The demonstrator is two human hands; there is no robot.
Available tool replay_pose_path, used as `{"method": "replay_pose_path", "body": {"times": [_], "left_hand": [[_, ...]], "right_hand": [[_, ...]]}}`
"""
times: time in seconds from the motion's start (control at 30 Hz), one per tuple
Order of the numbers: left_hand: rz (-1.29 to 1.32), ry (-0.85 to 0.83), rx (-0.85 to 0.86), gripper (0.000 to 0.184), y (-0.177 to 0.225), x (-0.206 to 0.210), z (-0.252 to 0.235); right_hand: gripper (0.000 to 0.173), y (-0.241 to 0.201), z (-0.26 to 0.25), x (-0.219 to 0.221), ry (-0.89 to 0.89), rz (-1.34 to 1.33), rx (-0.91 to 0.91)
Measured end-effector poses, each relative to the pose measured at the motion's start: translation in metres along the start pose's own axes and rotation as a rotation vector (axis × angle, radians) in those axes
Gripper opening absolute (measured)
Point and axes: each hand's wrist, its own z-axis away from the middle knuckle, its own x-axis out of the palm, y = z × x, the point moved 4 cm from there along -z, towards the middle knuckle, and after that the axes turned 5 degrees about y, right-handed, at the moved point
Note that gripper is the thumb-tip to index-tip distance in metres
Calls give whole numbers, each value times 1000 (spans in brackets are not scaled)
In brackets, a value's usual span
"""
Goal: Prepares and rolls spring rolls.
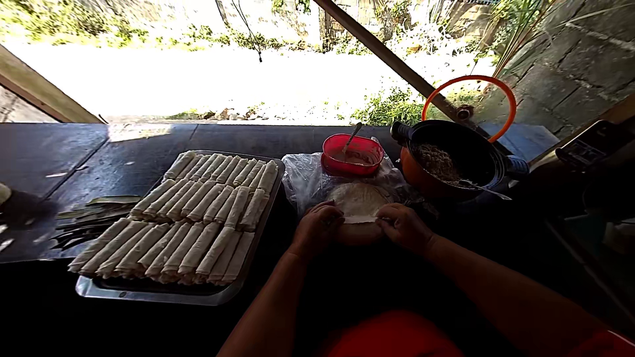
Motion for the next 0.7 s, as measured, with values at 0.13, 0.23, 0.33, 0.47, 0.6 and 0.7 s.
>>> {"method": "replay_pose_path", "body": {"times": [0.13, 0.23, 0.33, 0.47, 0.6, 0.7], "left_hand": [[43, 30, -68, 36, 1, -1, -1], [114, 85, -122, 34, 5, -3, -5], [103, 96, -207, 35, 7, -5, -8], [-52, 133, -223, 36, 10, -6, -14], [-256, 119, -184, 35, 30, -1, -35], [-288, 8, -300, 42, 38, 9, -57]], "right_hand": [[28, 4, -13, -4, -17, -54, 114], [25, 12, -26, 0, -30, -105, 205], [25, 21, -38, 7, -66, -92, 223], [26, 27, -49, 11, -84, -46, 249], [31, 32, -57, 12, -67, -31, 295], [39, 33, -63, 13, -102, -28, 369]]}}
